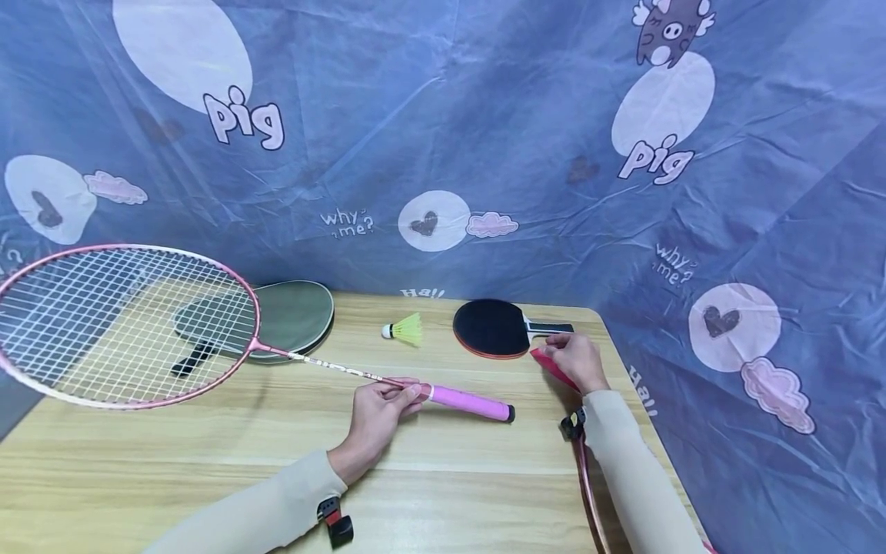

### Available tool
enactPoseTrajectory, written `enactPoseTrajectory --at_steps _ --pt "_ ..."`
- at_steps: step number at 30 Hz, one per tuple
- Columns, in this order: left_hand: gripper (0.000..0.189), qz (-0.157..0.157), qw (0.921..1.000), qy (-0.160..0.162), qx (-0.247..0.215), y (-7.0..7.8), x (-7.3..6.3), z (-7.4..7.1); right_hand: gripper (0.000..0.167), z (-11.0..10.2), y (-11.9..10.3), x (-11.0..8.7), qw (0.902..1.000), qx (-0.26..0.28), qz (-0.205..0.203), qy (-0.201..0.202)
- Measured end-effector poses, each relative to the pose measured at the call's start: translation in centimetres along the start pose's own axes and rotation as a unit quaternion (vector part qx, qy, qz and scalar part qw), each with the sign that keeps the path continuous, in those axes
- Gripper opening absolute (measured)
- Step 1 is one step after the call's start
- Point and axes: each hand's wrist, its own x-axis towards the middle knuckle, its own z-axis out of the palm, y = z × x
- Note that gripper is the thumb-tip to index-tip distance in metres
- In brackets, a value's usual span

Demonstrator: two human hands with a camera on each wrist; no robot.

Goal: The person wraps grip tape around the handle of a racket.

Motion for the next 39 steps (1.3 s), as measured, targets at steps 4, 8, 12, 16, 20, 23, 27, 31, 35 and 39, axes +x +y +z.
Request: enactPoseTrajectory --at_steps 4,8,12,16,20,23,27,31,35,39 --pt "0.022 -0.003 1.0 -0.001 0.001 0.0 0.1 0.0 0.034 0.1 -0.1 -0.1 0.9991 -0.032 -0.027 0.007" --pt "0.02 -0.008 0.9998 0.003 0.015 -0.1 0.1 0.0 0.031 0.3 -0.1 -0.1 0.9983 -0.05 -0.031 0.003" --pt "0.019 -0.015 0.9994 0.009 0.029 -0.1 0.1 0.0 0.026 0.6 -0.2 -0.1 0.998 -0.061 -0.017 -0.007" --pt "0.018 -0.015 0.9996 0.007 0.024 -0.1 0.0 0.0 0.023 0.7 -0.3 0.0 0.9978 -0.062 -0.013 -0.017" --pt "0.018 -0.013 0.9996 0.003 0.023 0.0 0.0 0.0 0.022 0.3 -0.9 -0.2 0.9986 -0.032 -0.016 -0.041" --pt "0.017 -0.012 0.9997 -0.001 0.02 0.0 0.0 0.0 0.022 -0.2 -2.3 -0.6 0.9978 0.022 -0.019 -0.06" --pt "0.018 -0.002 0.9999 -0.008 0.011 0.1 0.1 0.0 0.026 -0.9 -4.9 -1.6 0.9887 0.125 -0.041 -0.072" --pt "0.02 0.003 0.9999 -0.012 0.008 0.1 0.1 -0.1 0.025 -1.0 -7.0 -2.6 0.967 0.229 -0.069 -0.087" --pt "0.02 0.002 0.9999 -0.013 0.007 0.0 0.2 -0.1 0.015 -0.5 -8.8 -3.5 0.9441 0.295 -0.093 -0.114" --pt "0.02 0.011 0.9998 -0.016 0.004 -0.2 0.3 -0.2 0.008 0.3 -10.5 -4.4 0.9205 0.341 -0.13 -0.14"
